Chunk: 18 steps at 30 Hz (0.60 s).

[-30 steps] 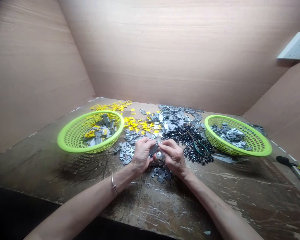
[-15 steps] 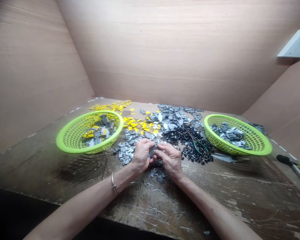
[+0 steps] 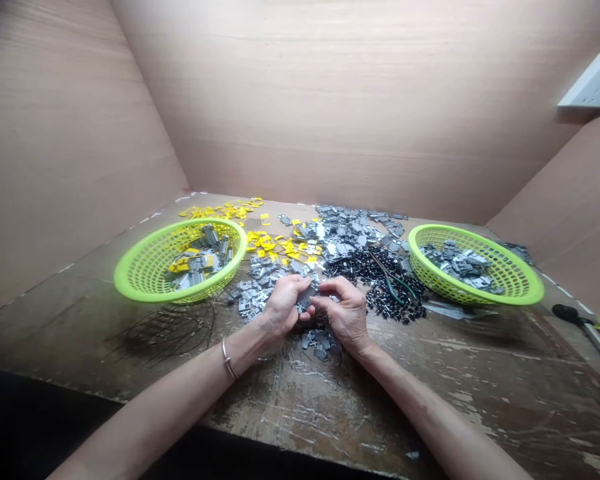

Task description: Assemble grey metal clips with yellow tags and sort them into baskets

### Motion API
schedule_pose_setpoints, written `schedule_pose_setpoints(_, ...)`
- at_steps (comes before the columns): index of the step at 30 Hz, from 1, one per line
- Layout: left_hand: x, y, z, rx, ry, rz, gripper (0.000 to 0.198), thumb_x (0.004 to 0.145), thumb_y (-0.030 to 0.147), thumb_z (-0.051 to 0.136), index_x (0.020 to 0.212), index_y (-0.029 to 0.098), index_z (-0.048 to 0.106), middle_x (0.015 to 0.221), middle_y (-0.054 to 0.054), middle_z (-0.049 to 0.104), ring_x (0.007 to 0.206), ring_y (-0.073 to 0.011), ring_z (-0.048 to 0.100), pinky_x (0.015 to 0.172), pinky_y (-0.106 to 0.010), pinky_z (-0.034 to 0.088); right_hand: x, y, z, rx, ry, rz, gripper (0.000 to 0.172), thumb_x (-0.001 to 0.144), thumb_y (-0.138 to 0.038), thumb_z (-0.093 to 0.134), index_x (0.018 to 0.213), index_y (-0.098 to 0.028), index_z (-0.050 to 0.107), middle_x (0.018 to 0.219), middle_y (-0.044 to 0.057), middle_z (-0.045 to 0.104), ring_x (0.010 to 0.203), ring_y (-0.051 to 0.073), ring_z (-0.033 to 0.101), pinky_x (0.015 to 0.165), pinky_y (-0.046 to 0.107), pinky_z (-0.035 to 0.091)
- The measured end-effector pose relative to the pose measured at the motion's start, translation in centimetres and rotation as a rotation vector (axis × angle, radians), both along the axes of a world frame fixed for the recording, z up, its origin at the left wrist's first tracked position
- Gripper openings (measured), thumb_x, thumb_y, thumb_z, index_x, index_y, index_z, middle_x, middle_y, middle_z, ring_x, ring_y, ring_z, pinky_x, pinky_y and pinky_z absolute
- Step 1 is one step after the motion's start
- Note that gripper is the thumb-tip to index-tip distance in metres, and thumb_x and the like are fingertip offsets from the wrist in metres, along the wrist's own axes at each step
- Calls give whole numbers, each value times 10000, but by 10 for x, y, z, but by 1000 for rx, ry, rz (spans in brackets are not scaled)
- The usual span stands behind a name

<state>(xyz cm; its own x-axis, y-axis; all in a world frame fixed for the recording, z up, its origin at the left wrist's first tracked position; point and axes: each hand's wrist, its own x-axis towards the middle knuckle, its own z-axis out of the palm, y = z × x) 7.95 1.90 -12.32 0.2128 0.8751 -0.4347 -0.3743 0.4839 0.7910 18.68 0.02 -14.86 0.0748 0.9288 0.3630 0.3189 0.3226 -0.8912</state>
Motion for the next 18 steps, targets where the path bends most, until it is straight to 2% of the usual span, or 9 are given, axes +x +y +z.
schedule_pose_setpoints(2, 0, 0, -1, 15, -18, 17, 93, 641, 207, 477, 630, 143, 411, 522, 17, 431, 343, -45, 381, 327, -160, 269, 3, 0, 1, 141, -150, 1, 81, 617, -172, 581, 697, -178, 592, 726, 19, 564, 678, 143, 538, 636, 275, 439)
schedule_pose_setpoints(5, 1, 1, -3, 17, -36, 48, 84, 643, 212, 476, 642, 143, 429, 522, 16, 443, 361, -49, 388, 338, -163, 272, 6, 0, 3, 290, -296, 49, 88, 659, -139, 533, 663, -191, 604, 761, 33, 566, 721, 145, 524, 652, 275, 435)
schedule_pose_setpoints(10, 4, 2, -9, -31, -2, 75, 99, 635, 221, 482, 627, 141, 424, 477, 29, 418, 346, -46, 362, 330, -159, 257, 6, 0, -3, 429, -432, 170, 151, 703, -120, 479, 689, -191, 611, 774, 44, 575, 787, 155, 499, 705, 302, 427)
schedule_pose_setpoints(14, 2, 3, -8, -32, 19, 57, 89, 650, 218, 462, 640, 139, 423, 464, 24, 416, 329, -50, 361, 318, -160, 250, 6, 4, -3, 377, -425, 191, 136, 705, -135, 488, 702, -181, 616, 803, 48, 588, 783, 148, 510, 705, 291, 427)
schedule_pose_setpoints(16, -2, 6, -6, 9, 3, 27, 107, 652, 239, 469, 676, 141, 433, 480, 14, 441, 330, -59, 380, 310, -157, 242, 11, 8, 3, 286, -347, 156, 116, 700, -173, 507, 748, -179, 612, 860, 49, 586, 784, 143, 523, 707, 283, 430)
schedule_pose_setpoints(18, -8, 11, -3, 95, -52, 37, 135, 655, 265, 475, 701, 146, 431, 506, 2, 470, 353, -74, 411, 310, -159, 250, 21, 14, 10, 166, -268, 78, 177, 698, -226, 514, 850, -177, 589, 914, 51, 577, 787, 142, 535, 700, 281, 435)
